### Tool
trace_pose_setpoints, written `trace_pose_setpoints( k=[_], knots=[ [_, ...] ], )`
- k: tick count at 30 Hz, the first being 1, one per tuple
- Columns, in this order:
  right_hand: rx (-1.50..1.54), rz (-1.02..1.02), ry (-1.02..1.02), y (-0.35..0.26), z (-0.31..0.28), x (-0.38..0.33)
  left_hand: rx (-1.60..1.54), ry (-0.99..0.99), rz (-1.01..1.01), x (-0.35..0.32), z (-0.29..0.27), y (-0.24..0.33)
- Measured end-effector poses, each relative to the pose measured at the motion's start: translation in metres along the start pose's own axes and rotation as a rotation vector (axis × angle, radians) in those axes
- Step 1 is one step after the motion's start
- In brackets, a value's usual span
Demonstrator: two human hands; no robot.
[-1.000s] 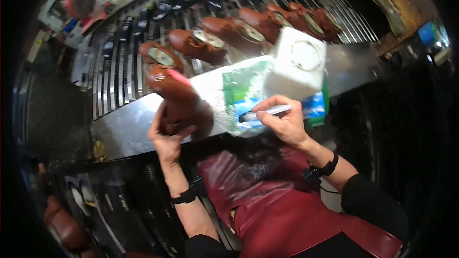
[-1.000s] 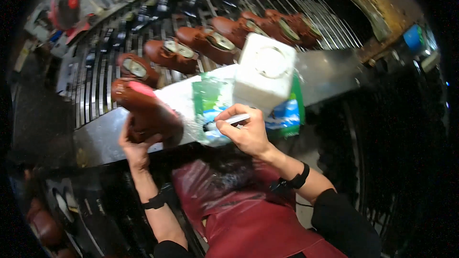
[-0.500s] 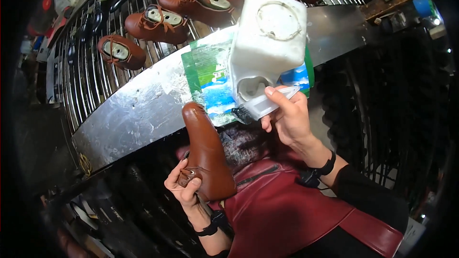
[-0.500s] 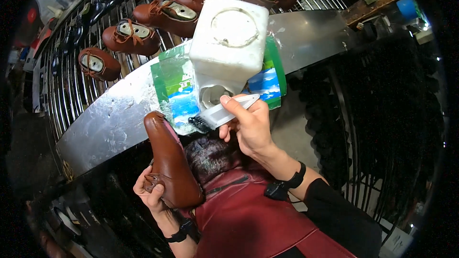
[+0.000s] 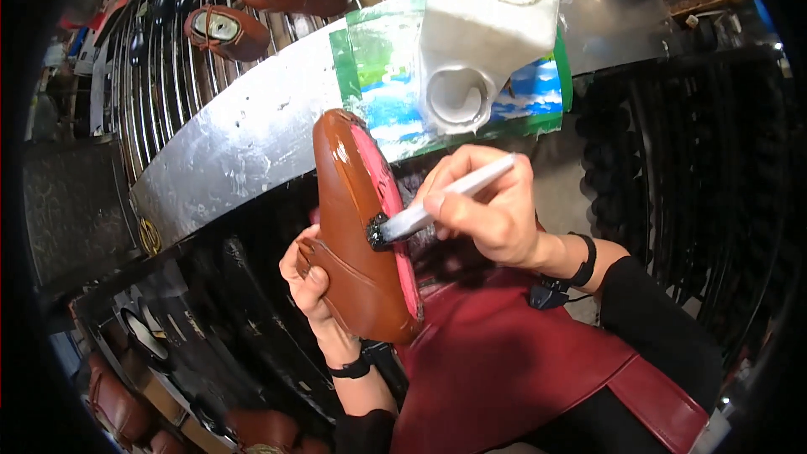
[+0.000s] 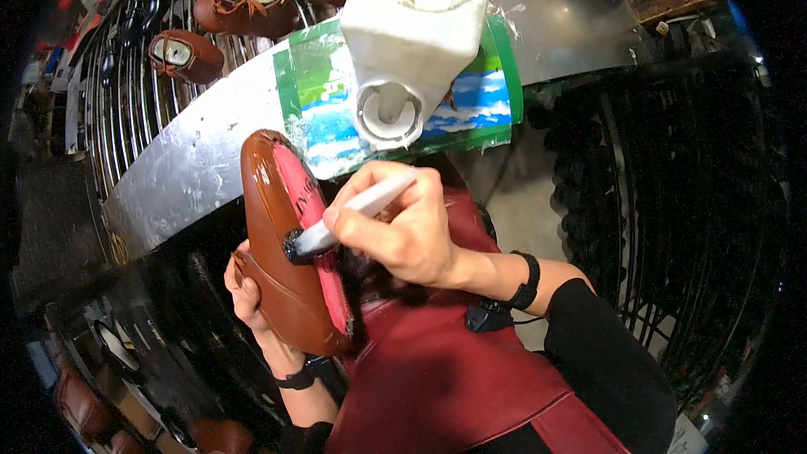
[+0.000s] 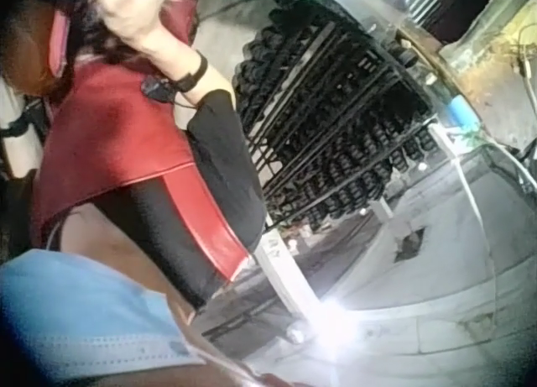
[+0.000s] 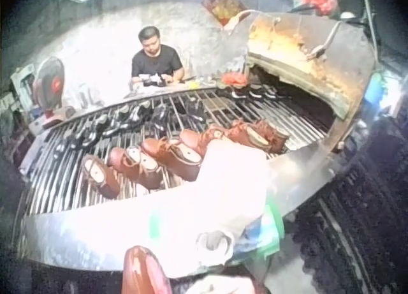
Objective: Applying glue to the perimeter of shoe uppers and arranging soles for attachment.
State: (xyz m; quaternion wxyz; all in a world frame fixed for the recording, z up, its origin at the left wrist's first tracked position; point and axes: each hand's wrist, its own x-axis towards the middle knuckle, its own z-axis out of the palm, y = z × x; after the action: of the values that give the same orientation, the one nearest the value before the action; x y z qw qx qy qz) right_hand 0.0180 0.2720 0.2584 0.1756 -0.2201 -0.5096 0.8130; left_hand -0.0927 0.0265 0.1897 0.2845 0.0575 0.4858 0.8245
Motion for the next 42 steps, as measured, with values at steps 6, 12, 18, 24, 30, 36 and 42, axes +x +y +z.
trace_pose_setpoints(
  k=[6, 12, 18, 24, 30, 36, 42],
  knots=[
    [-0.062, -0.167, -0.124, 0.024, 0.014, -0.046, -0.019, -0.005, 0.019, 0.009, 0.010, 0.002],
    [-0.260, -0.201, -0.452, -0.017, 0.012, -0.051, -0.005, 0.002, 0.066, 0.010, 0.008, 0.013],
    [-0.185, -0.001, -0.338, -0.033, 0.014, -0.027, -0.011, 0.065, 0.044, 0.017, 0.025, 0.022],
    [-0.420, -0.367, -0.560, -0.059, 0.017, -0.010, -0.479, 0.060, -0.185, 0.019, 0.051, 0.038],
    [-0.259, -0.425, -0.647, -0.089, 0.041, 0.028, 0.101, 0.549, -0.145, 0.034, 0.035, 0.025],
    [-0.499, -0.287, -0.616, -0.110, 0.044, 0.064, 0.527, 0.414, 0.119, 0.037, 0.040, 0.002],
    [-0.212, -0.328, -0.271, -0.036, 0.014, 0.144, 0.953, 0.291, 0.447, 0.036, 0.059, -0.002]
  ],
)
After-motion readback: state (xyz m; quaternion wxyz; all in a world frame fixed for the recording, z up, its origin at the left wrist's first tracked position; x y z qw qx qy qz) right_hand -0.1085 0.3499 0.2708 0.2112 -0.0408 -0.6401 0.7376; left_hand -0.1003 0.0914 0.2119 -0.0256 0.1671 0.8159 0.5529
